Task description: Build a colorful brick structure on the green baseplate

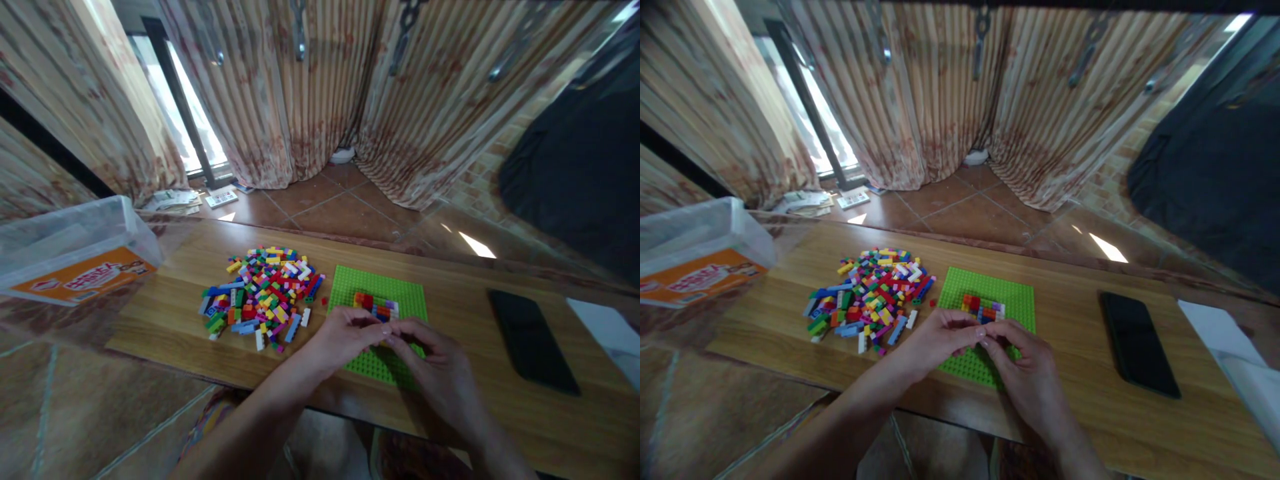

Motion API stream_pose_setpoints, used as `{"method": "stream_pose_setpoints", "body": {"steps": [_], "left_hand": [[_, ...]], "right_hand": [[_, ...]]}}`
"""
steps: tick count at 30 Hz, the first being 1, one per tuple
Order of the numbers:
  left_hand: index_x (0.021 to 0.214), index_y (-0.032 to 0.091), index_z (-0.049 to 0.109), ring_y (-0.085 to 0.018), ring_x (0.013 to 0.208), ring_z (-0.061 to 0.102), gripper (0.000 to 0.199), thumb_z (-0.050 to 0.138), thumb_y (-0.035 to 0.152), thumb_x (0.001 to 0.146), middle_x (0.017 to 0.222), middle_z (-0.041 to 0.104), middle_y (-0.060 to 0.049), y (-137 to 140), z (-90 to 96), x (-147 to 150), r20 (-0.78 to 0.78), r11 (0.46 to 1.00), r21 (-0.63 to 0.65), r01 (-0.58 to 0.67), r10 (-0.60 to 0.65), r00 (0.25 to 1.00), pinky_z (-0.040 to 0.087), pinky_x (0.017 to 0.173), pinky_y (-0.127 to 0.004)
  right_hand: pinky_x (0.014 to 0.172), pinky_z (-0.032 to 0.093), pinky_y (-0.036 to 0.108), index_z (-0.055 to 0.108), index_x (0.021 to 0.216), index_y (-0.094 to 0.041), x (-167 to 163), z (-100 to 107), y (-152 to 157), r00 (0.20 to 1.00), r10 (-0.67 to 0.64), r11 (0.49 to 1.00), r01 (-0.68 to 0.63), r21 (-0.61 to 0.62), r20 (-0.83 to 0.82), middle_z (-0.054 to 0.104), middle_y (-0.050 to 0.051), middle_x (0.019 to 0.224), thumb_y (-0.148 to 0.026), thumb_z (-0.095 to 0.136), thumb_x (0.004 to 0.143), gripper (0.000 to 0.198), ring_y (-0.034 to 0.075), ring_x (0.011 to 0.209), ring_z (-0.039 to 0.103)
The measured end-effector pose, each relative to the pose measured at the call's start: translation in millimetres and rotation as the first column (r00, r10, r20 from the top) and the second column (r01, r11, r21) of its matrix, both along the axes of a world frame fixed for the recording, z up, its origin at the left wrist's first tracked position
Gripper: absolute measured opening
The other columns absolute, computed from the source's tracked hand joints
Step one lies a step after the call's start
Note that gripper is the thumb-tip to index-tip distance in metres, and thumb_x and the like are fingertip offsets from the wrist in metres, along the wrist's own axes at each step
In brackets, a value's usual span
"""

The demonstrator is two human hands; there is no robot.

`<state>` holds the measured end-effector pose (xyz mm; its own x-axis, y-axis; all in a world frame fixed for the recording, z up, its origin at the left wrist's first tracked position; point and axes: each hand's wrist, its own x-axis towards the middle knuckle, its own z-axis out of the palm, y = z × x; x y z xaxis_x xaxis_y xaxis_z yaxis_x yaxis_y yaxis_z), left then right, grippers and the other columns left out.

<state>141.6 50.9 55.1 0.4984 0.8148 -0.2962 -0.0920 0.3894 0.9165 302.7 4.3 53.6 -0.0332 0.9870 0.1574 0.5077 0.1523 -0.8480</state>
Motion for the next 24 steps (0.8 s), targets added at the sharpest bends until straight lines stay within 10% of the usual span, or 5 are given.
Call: {"method": "stream_pose_setpoints", "body": {"steps": [8, 24], "left_hand": [[0.065, 0.016, 0.064, -0.009, 0.052, 0.040, 0.028, 0.060, 0.038, 0.081, 0.055, 0.048, 0.004, 16, -13.2, -9, -0.185, 0.964, 0.244, -0.107, 0.154, 0.971, 0.030, 0.050, -0.021], [0.090, 0.018, 0.071, -0.017, 0.073, 0.064, 0.017, 0.057, 0.027, 0.085, 0.083, 0.072, -0.005, 16, -20.7, -10, -0.480, 0.876, 0.477, 0.074, 0.188, 0.857, 0.047, 0.064, -0.024]], "right_hand": [[0.062, 0.053, 0.031, 0.072, 0.081, -0.021, 39, -7, 8, 0.953, -0.269, 0.955, 0.244, -0.171, -0.138, 0.071, 0.003, 0.075, -0.043, 0.073, 0.073, 0.023, 0.019, 0.069, 0.064], [0.068, 0.048, 0.029, 0.070, 0.082, -0.021, 35, -16, 9, 0.993, -0.108, 0.942, 0.087, -0.325, -0.047, 0.073, 0.001, 0.080, -0.034, 0.066, 0.077, 0.014, 0.017, 0.072, 0.065]]}}
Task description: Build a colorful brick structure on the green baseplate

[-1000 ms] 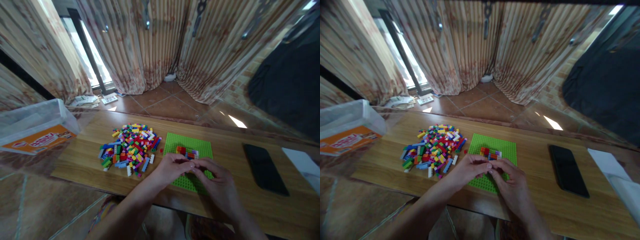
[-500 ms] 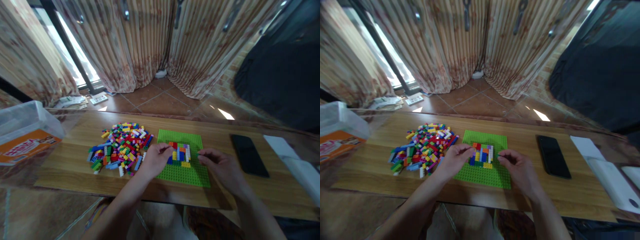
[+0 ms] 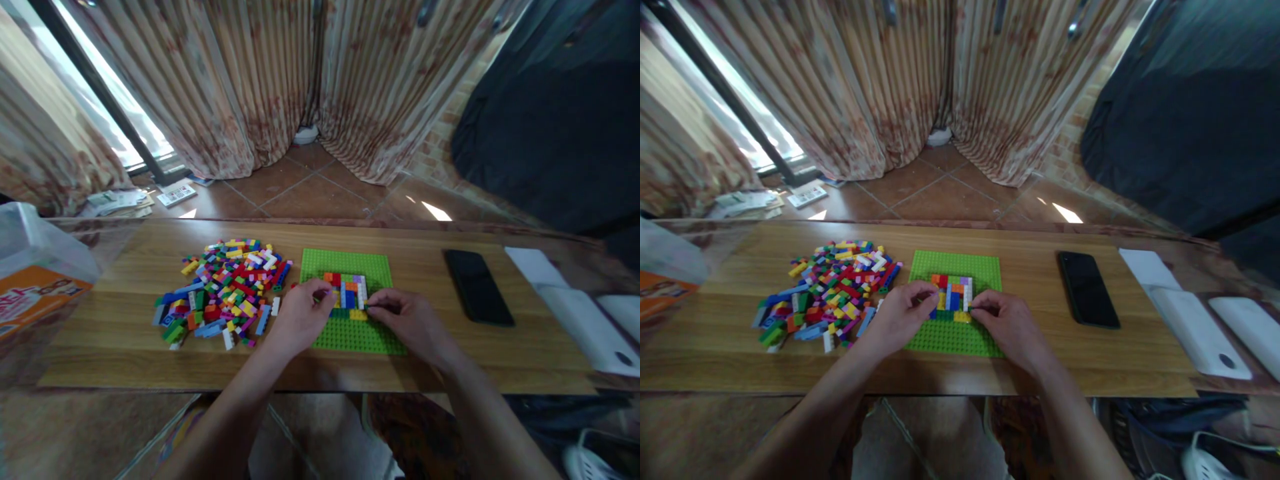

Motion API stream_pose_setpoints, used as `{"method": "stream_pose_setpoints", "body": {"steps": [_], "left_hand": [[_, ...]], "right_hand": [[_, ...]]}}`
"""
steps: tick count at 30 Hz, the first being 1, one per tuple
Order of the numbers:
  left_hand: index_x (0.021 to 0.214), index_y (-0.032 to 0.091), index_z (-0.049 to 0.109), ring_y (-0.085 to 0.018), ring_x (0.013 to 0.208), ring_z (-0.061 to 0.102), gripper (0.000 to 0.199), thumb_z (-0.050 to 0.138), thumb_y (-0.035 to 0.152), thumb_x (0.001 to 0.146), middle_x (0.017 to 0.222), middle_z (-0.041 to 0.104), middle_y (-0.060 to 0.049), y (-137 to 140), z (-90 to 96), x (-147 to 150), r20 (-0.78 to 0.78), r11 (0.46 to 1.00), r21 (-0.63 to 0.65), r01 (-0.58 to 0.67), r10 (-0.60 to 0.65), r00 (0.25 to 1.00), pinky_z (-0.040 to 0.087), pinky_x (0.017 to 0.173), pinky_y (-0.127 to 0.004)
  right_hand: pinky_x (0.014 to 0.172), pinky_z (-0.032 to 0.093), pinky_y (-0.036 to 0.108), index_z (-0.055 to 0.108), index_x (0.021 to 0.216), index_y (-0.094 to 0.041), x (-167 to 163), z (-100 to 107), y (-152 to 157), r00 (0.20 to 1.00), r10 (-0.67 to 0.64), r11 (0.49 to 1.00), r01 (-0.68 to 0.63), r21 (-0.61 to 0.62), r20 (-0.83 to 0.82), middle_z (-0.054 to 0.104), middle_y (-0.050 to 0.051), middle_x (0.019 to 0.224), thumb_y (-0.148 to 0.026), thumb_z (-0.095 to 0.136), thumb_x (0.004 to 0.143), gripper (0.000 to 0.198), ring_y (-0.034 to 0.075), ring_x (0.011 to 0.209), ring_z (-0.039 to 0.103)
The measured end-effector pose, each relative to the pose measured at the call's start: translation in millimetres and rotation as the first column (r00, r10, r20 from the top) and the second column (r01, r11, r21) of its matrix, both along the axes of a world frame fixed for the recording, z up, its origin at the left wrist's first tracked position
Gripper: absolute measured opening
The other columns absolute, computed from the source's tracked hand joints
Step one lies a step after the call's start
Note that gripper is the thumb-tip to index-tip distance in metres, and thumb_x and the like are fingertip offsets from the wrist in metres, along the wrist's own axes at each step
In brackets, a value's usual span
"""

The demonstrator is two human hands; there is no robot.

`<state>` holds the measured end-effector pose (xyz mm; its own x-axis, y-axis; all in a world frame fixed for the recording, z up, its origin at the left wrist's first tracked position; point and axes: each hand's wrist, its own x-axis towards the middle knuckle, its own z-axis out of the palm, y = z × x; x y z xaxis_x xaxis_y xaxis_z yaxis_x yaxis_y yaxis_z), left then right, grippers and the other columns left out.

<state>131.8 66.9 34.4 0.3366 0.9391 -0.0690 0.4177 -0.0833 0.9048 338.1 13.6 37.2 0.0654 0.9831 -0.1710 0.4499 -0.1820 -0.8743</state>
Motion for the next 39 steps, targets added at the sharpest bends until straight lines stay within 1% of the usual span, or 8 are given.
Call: {"method": "stream_pose_setpoints", "body": {"steps": [3, 11, 15, 20, 25, 31, 39], "left_hand": [[0.090, 0.018, 0.071, -0.017, 0.075, 0.064, 0.017, 0.057, 0.027, 0.085, 0.084, 0.072, -0.005, -0.6, -0.5, 0.1, -0.003, 1.000, 0.008, 0.003, -0.003, 1.000, 0.047, 0.066, -0.025], [0.092, 0.017, 0.071, -0.017, 0.075, 0.065, 0.019, 0.055, 0.025, 0.086, 0.086, 0.073, -0.005, -1.5, 0.1, 0.2, -0.022, 1.000, 0.008, 0.028, -0.028, 0.999, 0.047, 0.068, -0.025], [0.093, 0.017, 0.071, -0.017, 0.076, 0.065, 0.019, 0.055, 0.024, 0.086, 0.088, 0.073, -0.004, -1.5, 1.8, 0.6, -0.043, 0.999, 0.004, 0.033, -0.033, 0.999, 0.048, 0.070, -0.026], [0.092, 0.017, 0.071, -0.017, 0.075, 0.065, 0.020, 0.053, 0.023, 0.087, 0.087, 0.073, -0.004, -1.7, 3.8, 0.4, -0.066, 0.999, 0.012, 0.048, -0.047, 0.997, 0.047, 0.067, -0.026], [0.093, 0.017, 0.070, -0.017, 0.078, 0.066, 0.019, 0.053, 0.022, 0.087, 0.089, 0.074, -0.004, -2.0, 2.7, 0.6, -0.049, 0.999, 0.028, 0.045, -0.044, 0.998, 0.048, 0.070, -0.027], [0.093, 0.017, 0.070, -0.017, 0.076, 0.066, 0.018, 0.054, 0.023, 0.087, 0.087, 0.074, -0.004, -3.3, 1.8, 0.6, -0.072, 0.999, 0.039, 0.035, -0.032, 0.997, 0.047, 0.068, -0.026], [0.093, 0.017, 0.070, -0.017, 0.074, 0.065, 0.019, 0.055, 0.024, 0.086, 0.084, 0.073, -0.004, -3.9, 1.1, 1.7, -0.100, 0.999, 0.046, 0.019, -0.014, 0.995, 0.047, 0.067, -0.027]], "right_hand": [[0.068, 0.048, 0.029, 0.070, 0.081, -0.021, 0.4, -1.1, 0.4, 1.000, -0.014, 1.000, 0.014, 0.002, 0.001, 0.072, 0.001, 0.078, -0.034, 0.068, 0.076, 0.014, 0.017, 0.072, 0.065], [0.067, 0.048, 0.028, 0.069, 0.083, -0.019, 5.7, -2.1, 1.7, 0.999, -0.013, 0.999, 0.011, -0.053, -0.040, 0.072, 0.002, 0.079, -0.037, 0.072, 0.073, 0.021, 0.016, 0.071, 0.064], [0.062, 0.047, 0.026, 0.069, 0.082, -0.018, 6.7, -0.3, 2.6, 0.999, 0.000, 0.998, -0.003, -0.070, -0.040, 0.069, 0.001, 0.071, -0.044, 0.068, 0.077, 0.027, 0.014, 0.065, 0.061], [0.057, 0.045, 0.025, 0.067, 0.080, -0.018, 4.9, -1.5, 5.3, 0.999, -0.041, 0.996, 0.038, -0.075, -0.033, 0.065, 0.000, 0.066, -0.050, 0.066, 0.079, 0.032, 0.013, 0.060, 0.058], [0.056, 0.043, 0.025, 0.066, 0.078, -0.017, 4.1, -2.8, 7.4, 1.000, -0.013, 0.998, 0.014, -0.062, 0.018, 0.065, 0.000, 0.065, -0.050, 0.067, 0.078, 0.033, 0.013, 0.058, 0.057], [0.056, 0.041, 0.026, 0.066, 0.074, -0.017, 0.4, 0.1, 7.2, 0.990, 0.017, 1.000, -0.017, -0.004, 0.140, 0.064, 0.000, 0.065, -0.047, 0.063, 0.080, 0.031, 0.013, 0.059, 0.055], [0.059, 0.040, 0.027, 0.064, 0.073, -0.019, -2.6, 0.5, 7.3, 0.979, 0.036, 0.999, -0.041, 0.020, 0.202, 0.062, 0.000, 0.065, -0.046, 0.059, 0.083, 0.029, 0.015, 0.061, 0.055]]}}
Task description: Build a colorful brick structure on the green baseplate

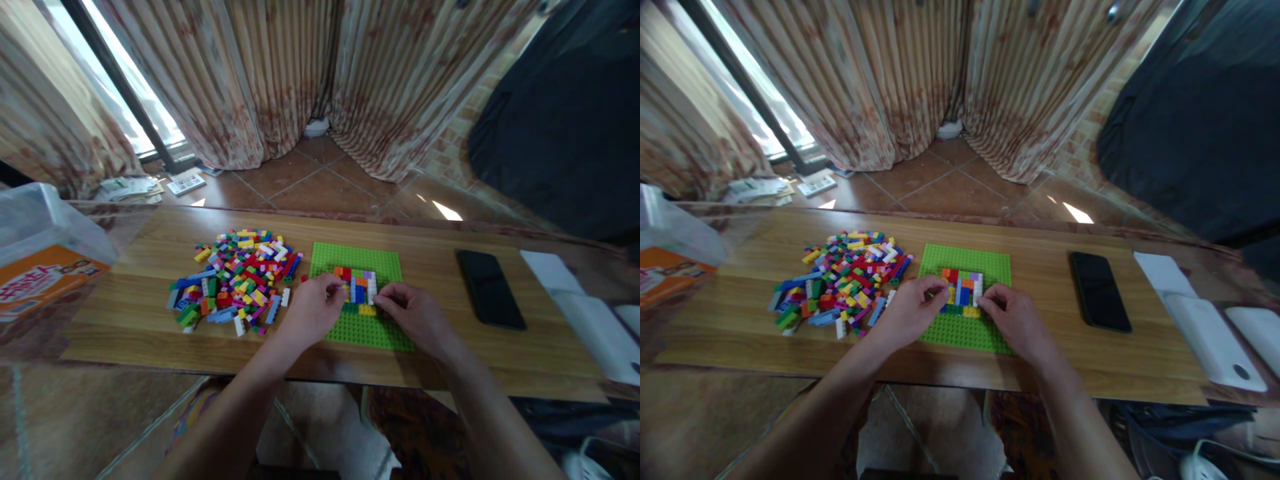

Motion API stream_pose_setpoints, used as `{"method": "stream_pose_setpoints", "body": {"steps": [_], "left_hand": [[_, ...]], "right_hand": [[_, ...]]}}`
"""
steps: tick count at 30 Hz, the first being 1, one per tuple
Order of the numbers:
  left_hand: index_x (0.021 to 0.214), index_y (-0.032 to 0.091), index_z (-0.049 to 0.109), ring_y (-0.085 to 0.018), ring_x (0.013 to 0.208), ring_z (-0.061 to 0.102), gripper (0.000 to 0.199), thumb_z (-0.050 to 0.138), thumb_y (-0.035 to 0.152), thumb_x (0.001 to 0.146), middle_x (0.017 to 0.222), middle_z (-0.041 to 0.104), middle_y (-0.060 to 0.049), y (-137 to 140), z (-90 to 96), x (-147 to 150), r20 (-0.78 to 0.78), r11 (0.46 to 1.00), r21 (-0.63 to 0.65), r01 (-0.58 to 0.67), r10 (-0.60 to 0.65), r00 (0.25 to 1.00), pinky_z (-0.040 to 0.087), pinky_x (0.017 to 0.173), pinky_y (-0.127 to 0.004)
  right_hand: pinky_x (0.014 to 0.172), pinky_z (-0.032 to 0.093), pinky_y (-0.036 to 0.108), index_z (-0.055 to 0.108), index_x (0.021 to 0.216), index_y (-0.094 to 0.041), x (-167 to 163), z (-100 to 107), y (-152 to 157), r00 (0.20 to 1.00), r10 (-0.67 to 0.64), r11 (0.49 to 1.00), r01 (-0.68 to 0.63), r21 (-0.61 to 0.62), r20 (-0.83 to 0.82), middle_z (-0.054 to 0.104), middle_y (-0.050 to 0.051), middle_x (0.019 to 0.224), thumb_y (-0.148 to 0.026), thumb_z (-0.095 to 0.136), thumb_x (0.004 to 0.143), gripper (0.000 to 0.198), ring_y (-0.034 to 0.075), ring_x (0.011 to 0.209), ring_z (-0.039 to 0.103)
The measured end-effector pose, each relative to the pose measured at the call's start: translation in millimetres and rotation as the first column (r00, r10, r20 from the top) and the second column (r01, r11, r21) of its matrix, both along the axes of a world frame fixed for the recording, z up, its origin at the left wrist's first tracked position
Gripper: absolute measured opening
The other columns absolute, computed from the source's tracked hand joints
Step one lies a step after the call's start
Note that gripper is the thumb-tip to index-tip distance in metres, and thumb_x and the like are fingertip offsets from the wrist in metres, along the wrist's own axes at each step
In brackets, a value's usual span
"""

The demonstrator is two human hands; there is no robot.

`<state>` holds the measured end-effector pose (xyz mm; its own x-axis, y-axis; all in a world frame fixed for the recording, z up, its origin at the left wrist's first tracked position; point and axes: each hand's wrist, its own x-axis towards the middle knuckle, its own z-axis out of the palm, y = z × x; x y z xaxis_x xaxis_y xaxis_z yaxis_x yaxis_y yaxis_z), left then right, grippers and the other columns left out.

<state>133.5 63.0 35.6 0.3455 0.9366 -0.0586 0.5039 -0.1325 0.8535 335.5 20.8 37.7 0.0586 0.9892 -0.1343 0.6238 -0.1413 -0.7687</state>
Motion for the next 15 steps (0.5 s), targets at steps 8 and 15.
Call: {"method": "stream_pose_setpoints", "body": {"steps": [8, 15], "left_hand": [[0.093, 0.018, 0.071, -0.016, 0.075, 0.065, 0.020, 0.053, 0.023, 0.087, 0.084, 0.073, -0.004, 0.1, 1.0, -0.7, 0.001, 1.000, 0.022, 0.016, -0.016, 1.000, 0.046, 0.065, -0.025], [0.099, 0.018, 0.070, -0.015, 0.072, 0.065, 0.024, 0.050, 0.018, 0.086, 0.084, 0.073, -0.004, -5.2, 6.1, 5.8, -0.038, 1.000, 0.006, 0.031, -0.030, 0.999, 0.047, 0.064, -0.024]], "right_hand": [[0.057, 0.044, 0.026, 0.065, 0.077, -0.018, 4.8, -2.7, 0.9, 0.995, -0.010, 0.998, 0.004, -0.066, -0.099, 0.064, 0.002, 0.067, -0.052, 0.059, 0.081, 0.034, 0.015, 0.062, 0.058], [0.053, 0.048, 0.025, 0.066, 0.103, -0.016, 4.1, -5.8, -0.5, 0.984, -0.106, 0.992, 0.094, -0.083, -0.145, 0.067, 0.004, 0.075, -0.050, 0.048, 0.088, 0.042, 0.015, 0.063, 0.061]]}}
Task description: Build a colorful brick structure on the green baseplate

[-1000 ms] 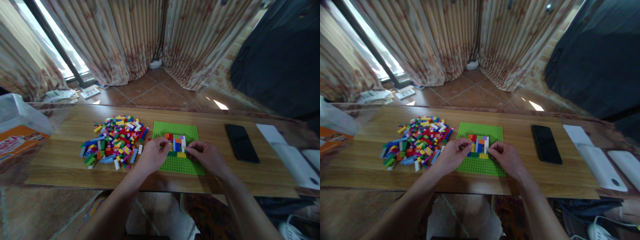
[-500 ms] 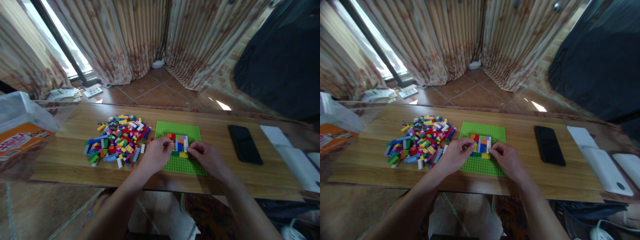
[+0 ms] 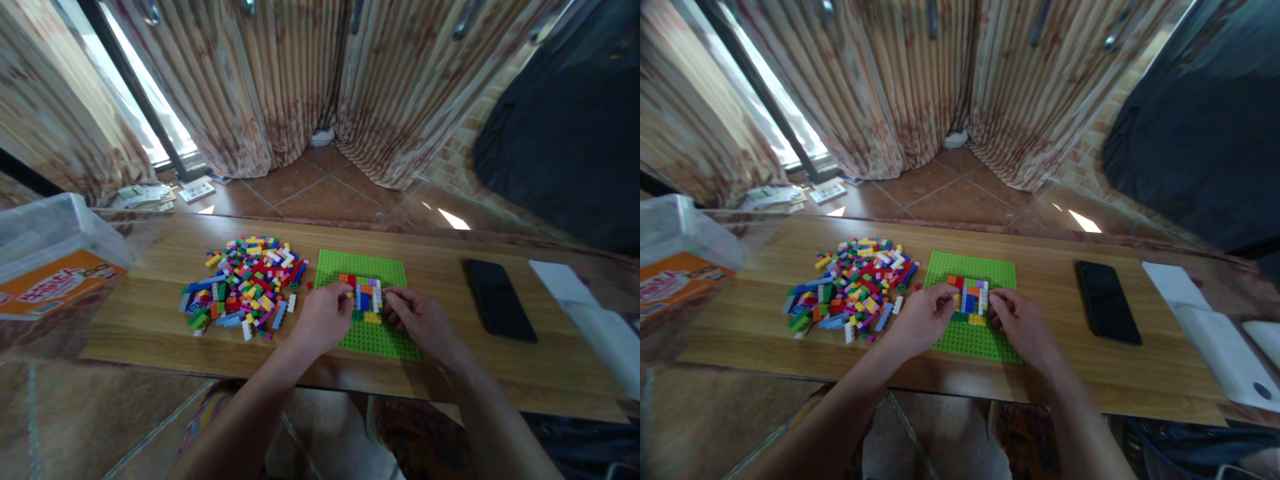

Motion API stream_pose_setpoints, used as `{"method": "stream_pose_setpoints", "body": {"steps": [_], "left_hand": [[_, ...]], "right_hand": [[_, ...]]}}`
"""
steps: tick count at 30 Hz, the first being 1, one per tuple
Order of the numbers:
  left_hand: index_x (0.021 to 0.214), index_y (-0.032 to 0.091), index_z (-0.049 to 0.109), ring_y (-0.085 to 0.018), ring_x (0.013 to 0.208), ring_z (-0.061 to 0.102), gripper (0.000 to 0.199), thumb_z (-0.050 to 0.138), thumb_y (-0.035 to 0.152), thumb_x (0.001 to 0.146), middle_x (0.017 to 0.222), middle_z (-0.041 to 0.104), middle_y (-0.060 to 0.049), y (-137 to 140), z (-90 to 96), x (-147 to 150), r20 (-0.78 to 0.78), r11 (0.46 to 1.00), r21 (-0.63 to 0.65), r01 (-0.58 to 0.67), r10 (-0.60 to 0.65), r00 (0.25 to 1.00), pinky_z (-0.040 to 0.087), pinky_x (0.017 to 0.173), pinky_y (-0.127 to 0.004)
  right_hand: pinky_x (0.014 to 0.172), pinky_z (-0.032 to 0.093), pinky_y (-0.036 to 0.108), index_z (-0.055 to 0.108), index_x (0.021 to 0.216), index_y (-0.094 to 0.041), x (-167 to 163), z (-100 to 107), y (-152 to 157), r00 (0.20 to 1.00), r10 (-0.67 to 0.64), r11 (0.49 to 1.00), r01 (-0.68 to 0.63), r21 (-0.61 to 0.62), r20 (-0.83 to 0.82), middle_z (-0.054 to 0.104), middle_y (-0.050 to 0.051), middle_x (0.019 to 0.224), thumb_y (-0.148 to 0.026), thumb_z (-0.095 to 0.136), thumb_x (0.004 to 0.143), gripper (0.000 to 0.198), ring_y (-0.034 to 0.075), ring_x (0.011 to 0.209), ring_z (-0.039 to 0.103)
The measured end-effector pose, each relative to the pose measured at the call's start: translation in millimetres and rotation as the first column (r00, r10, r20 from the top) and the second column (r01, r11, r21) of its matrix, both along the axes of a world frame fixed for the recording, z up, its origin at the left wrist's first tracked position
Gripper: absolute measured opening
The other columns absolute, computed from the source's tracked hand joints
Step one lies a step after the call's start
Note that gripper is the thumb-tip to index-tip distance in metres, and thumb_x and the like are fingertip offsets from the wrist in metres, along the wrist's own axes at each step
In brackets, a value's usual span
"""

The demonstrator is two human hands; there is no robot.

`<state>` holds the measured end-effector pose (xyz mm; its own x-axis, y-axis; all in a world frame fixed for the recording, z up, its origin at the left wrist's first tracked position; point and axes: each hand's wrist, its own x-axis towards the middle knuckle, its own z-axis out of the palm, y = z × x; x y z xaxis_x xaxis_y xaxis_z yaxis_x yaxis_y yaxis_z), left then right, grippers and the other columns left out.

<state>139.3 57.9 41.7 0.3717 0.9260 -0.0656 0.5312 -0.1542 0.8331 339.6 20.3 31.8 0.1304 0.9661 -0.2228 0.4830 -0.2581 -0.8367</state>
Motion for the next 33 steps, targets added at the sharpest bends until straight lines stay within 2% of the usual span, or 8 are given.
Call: {"method": "stream_pose_setpoints", "body": {"steps": [5, 12, 14, 17, 21, 24, 29, 33], "left_hand": [[0.100, 0.020, 0.069, -0.015, 0.069, 0.063, 0.025, 0.049, 0.015, 0.084, 0.081, 0.071, -0.002, -5, 2.4, 7, -0.006, 1.000, 0.009, 0.019, -0.019, 1.000, 0.047, 0.063, -0.025], [0.098, 0.020, 0.069, -0.019, 0.074, 0.065, 0.027, 0.051, 0.010, 0.081, 0.087, 0.071, -0.006, -8, -1.8, 14, 0.121, 0.999, 0.039, -0.002, -0.003, 0.993, 0.052, 0.068, -0.030], [0.095, 0.021, 0.069, -0.020, 0.073, 0.065, 0.024, 0.050, 0.011, 0.083, 0.086, 0.071, -0.006, -8, -1.2, 13, 0.212, 1.000, 0.025, -0.018, 0.012, 0.977, 0.052, 0.067, -0.032], [0.094, 0.022, 0.070, -0.021, 0.074, 0.065, 0.021, 0.051, 0.016, 0.086, 0.086, 0.072, -0.007, -4, 2.9, 5, 0.363, 0.992, -0.004, -0.127, 0.120, 0.924, 0.052, 0.067, -0.035], [0.093, 0.020, 0.069, -0.020, 0.081, 0.065, 0.016, 0.055, 0.018, 0.085, 0.090, 0.072, -0.006, 13, 9.9, -18, 0.478, 0.947, -0.043, -0.320, 0.300, 0.825, 0.053, 0.073, -0.034], [0.094, 0.018, 0.067, -0.016, 0.078, 0.063, 0.016, 0.055, 0.022, 0.084, 0.090, 0.071, -0.005, 28, 14.5, -39, 0.528, 0.890, -0.105, -0.444, 0.428, 0.733, 0.052, 0.068, -0.029], [0.087, 0.014, 0.070, -0.007, 0.055, 0.055, 0.018, 0.067, 0.021, 0.071, 0.072, 0.069, 0.001, 37, 23.1, -62, 0.623, 0.804, -0.338, -0.489, 0.581, 0.524, 0.044, 0.054, -0.019], [0.083, 0.013, 0.072, -0.005, 0.054, 0.056, 0.021, 0.073, 0.022, 0.063, 0.070, 0.069, 0.001, 34, 27.9, -66, 0.657, 0.794, -0.396, -0.461, 0.596, 0.461, 0.044, 0.055, -0.017]], "right_hand": [[0.050, 0.047, 0.026, 0.068, 0.103, -0.017, -2, -1, 5, 0.993, 0.003, 0.998, -0.009, 0.057, 0.114, 0.068, 0.004, 0.072, -0.050, 0.049, 0.088, 0.041, 0.017, 0.059, 0.062], [0.054, 0.047, 0.034, 0.070, 0.099, -0.019, -1, -1, 14, 0.956, -0.066, 0.990, 0.027, 0.138, 0.286, 0.069, 0.006, 0.067, -0.050, 0.052, 0.086, 0.038, 0.021, 0.054, 0.061], [0.058, 0.048, 0.038, 0.070, 0.099, -0.021, -4, 2, 13, 0.913, -0.170, 0.968, 0.086, 0.234, 0.370, 0.070, 0.010, 0.072, -0.048, 0.053, 0.087, 0.035, 0.024, 0.059, 0.063], [0.069, 0.049, 0.041, 0.069, 0.101, -0.025, -22, 10, 9, 0.879, -0.285, 0.876, 0.078, 0.476, 0.381, 0.070, 0.014, 0.090, -0.043, 0.049, 0.092, 0.028, 0.025, 0.074, 0.064], [0.075, 0.052, 0.039, 0.067, 0.096, -0.028, -68, 14, 1, 0.964, -0.052, 0.804, -0.114, 0.583, 0.261, 0.069, 0.009, 0.092, -0.031, 0.049, 0.094, 0.019, 0.024, 0.083, 0.065], [0.083, 0.054, 0.037, 0.067, 0.102, -0.026, -105, 8, -2, 0.912, 0.188, 0.750, -0.374, 0.546, 0.365, 0.069, 0.007, 0.098, -0.021, 0.046, 0.095, 0.023, 0.021, 0.092, 0.065], [0.092, 0.053, 0.037, 0.066, 0.110, -0.021, -141, -6, 4, 0.828, 0.299, 0.713, -0.524, 0.465, 0.475, 0.065, 0.009, 0.116, -0.017, 0.049, 0.093, 0.024, 0.022, 0.107, 0.060], [0.094, 0.052, 0.040, 0.066, 0.112, -0.017, -152, -12, 13, 0.783, 0.284, 0.727, -0.553, 0.408, 0.554, 0.064, 0.012, 0.119, -0.016, 0.054, 0.090, 0.025, 0.024, 0.108, 0.059]]}}
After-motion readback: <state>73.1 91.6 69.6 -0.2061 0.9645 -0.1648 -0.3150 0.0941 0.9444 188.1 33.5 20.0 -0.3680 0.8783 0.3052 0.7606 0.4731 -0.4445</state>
